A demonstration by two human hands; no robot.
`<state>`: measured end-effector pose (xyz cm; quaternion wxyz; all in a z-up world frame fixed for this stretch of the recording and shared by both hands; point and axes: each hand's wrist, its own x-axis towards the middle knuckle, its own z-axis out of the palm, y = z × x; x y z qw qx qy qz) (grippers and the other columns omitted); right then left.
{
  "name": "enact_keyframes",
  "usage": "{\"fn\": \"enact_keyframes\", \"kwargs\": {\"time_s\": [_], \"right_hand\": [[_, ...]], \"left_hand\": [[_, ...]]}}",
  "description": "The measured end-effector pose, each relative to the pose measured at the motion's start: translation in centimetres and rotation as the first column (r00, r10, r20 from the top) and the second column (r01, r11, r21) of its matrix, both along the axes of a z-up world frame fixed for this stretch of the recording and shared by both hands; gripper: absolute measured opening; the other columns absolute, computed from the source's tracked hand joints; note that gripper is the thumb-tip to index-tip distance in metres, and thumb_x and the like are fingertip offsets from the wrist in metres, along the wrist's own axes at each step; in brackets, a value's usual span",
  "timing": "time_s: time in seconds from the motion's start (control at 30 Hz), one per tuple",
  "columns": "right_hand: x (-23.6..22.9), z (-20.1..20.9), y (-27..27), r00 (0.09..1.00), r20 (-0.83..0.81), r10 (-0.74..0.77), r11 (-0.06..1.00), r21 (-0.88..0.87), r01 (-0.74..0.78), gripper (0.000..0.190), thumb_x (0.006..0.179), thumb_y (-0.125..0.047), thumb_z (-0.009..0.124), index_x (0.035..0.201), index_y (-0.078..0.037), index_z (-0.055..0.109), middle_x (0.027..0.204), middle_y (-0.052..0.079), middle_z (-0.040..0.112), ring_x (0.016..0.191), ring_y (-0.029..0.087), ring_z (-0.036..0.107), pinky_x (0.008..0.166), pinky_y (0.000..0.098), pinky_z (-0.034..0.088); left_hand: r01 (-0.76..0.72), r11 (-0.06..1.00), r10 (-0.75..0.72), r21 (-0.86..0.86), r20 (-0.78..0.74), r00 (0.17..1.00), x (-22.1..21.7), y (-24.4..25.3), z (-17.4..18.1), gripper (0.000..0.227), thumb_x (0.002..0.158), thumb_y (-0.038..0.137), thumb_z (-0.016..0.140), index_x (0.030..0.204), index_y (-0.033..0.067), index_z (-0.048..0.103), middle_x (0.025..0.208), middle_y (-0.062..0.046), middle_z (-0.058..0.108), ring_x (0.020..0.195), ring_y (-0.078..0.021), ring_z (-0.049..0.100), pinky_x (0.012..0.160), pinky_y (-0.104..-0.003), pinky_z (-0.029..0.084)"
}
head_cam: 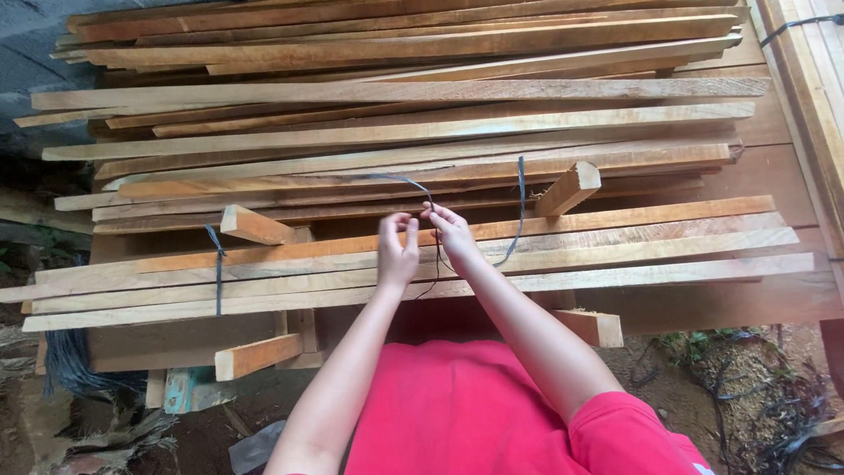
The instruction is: Sorting and organizing long strips of wood on a workbench.
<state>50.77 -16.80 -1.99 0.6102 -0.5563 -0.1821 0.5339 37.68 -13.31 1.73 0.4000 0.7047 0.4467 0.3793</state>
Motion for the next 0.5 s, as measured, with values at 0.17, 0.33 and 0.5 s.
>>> {"fn": "enact_keyframes", "kwargs": {"time_s": [0.17,0.33,0.5], "right_hand": [[-0.2,2.7,0.3,0.995,-0.097,0.010,1.000,-0.002,-0.011,0.031,0.100,-0.020,0.064,0.129,-0.013,0.072,0.122,0.001,0.071,0.109,0.015,0.061,0.101,0.0425,0.042],[1.1,2.6,0.9,0.989,-0.144,0.018,1.000,-0.018,-0.021,0.024,0.103,-0.026,0.063,0.120,-0.015,0.075,0.104,0.011,0.078,0.051,0.009,0.065,0.030,0.0161,0.042],[1.7,2.4,0.7,0.994,-0.070,0.082,0.996,-0.015,-0.083,0.023,0.108,-0.021,0.055,0.116,-0.006,0.070,0.093,0.013,0.077,0.087,0.025,0.078,0.079,0.0358,0.064]], "left_hand": [[0.142,0.967,-0.156,-0.209,-0.050,0.986,2.1,-2.6,6.0,0.035,0.110,0.031,0.044,0.108,0.0021,0.064,0.099,-0.025,0.068,0.102,-0.0474,0.064,0.091,-0.056,0.048],[0.135,0.891,-0.143,-0.434,0.015,0.990,2.7,-2.7,2.2,0.030,0.109,0.030,0.041,0.097,0.0138,0.064,0.078,-0.009,0.073,0.074,-0.0236,0.075,0.069,-0.040,0.059],[0.222,0.785,-0.117,-0.578,0.213,0.970,2.6,-4.1,2.2,0.027,0.109,0.022,0.043,0.101,0.0127,0.066,0.080,-0.006,0.070,0.074,-0.0172,0.070,0.068,-0.033,0.059]]}}
